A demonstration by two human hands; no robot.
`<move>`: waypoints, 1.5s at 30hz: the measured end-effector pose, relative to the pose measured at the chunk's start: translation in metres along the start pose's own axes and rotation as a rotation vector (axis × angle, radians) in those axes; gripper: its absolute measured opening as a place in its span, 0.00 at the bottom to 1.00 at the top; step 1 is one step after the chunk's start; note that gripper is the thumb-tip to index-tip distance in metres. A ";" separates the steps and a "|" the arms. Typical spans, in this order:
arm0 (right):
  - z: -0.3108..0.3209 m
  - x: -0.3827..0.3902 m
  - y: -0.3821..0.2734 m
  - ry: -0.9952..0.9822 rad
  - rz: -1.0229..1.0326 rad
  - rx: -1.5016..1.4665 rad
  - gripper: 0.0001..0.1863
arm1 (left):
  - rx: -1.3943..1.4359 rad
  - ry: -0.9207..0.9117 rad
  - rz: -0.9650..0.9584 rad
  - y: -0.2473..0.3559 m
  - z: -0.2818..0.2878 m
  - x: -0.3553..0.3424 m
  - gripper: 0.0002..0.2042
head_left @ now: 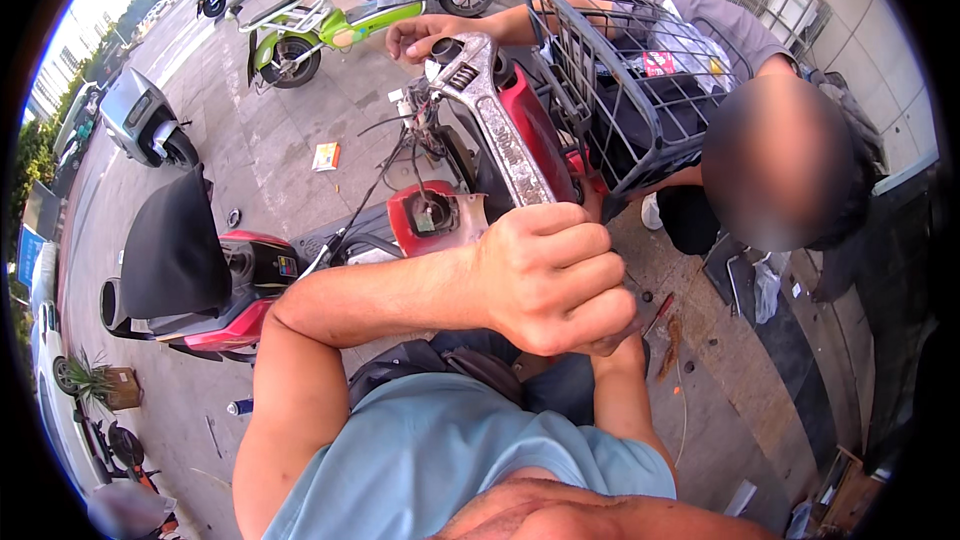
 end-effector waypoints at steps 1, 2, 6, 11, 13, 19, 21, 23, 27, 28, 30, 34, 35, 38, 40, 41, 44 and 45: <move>-0.001 -0.001 -0.001 0.000 0.001 -0.003 0.24 | 0.018 -0.007 -0.002 0.001 0.006 0.002 0.04; -0.001 0.000 -0.003 0.005 0.024 0.002 0.24 | 0.041 -0.005 -0.012 0.001 0.012 0.003 0.04; -0.001 0.001 -0.010 0.010 0.035 -0.007 0.23 | 0.139 -0.050 -0.022 0.003 0.032 0.013 0.11; 0.002 0.005 -0.013 -0.017 -0.011 -0.001 0.21 | 0.224 -0.114 -0.056 0.001 0.057 0.025 0.11; 0.001 0.004 -0.013 -0.017 0.037 0.008 0.21 | 0.241 -0.149 -0.076 0.000 0.066 0.027 0.12; 0.006 0.000 -0.029 -0.046 0.065 0.051 0.21 | 0.257 -0.177 -0.069 -0.003 0.068 0.025 0.13; 0.022 0.004 -0.064 0.008 0.206 0.315 0.19 | 0.237 -0.162 -0.070 -0.002 0.057 0.022 0.16; 0.042 0.016 -0.113 0.018 0.177 0.437 0.18 | 0.217 -0.133 -0.071 -0.002 0.046 0.018 0.17; 0.049 0.031 -0.243 -0.045 -0.195 -0.205 0.16 | 0.175 -0.019 -0.143 -0.003 0.028 0.014 0.17; 0.041 0.020 -0.276 -0.180 -0.252 -0.342 0.17 | 0.165 -0.001 -0.147 -0.004 0.026 0.013 0.17; 0.011 -0.025 -0.330 -0.363 -0.278 -0.502 0.21 | 0.148 0.043 -0.164 -0.005 0.025 0.013 0.16; -0.031 -0.096 -0.396 -0.273 -0.145 -0.506 0.21 | 0.104 0.115 -0.125 -0.006 0.025 0.007 0.15; -0.036 -0.102 -0.404 -0.349 -0.169 -0.487 0.19 | 0.110 0.153 -0.112 -0.006 0.025 0.004 0.15; -0.046 -0.113 -0.406 -0.377 -0.488 -0.287 0.18 | 0.124 0.243 -0.066 -0.007 0.020 -0.004 0.17; -0.047 -0.115 -0.408 -0.395 -0.400 -0.228 0.20 | 0.176 0.225 -0.053 -0.007 0.014 -0.007 0.17; -0.048 -0.115 -0.408 -0.400 -0.371 -0.199 0.22 | 0.194 0.213 -0.051 -0.006 0.013 -0.008 0.16; -0.047 -0.117 -0.401 -0.395 -0.336 -0.146 0.28 | 0.231 0.216 -0.044 -0.007 0.010 -0.007 0.16; -0.047 -0.118 -0.399 -0.387 -0.324 -0.123 0.30 | 0.238 0.201 -0.037 -0.008 0.009 -0.006 0.16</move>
Point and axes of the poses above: each hand's wrist, its own x-axis away from the middle knuckle, its own z-axis out of the back of the hand, y = z × x, the point moved 3 cm from there along -x, towards the middle knuckle, and after that the axes turned 1 degree about -x, right-handed, at the moved point
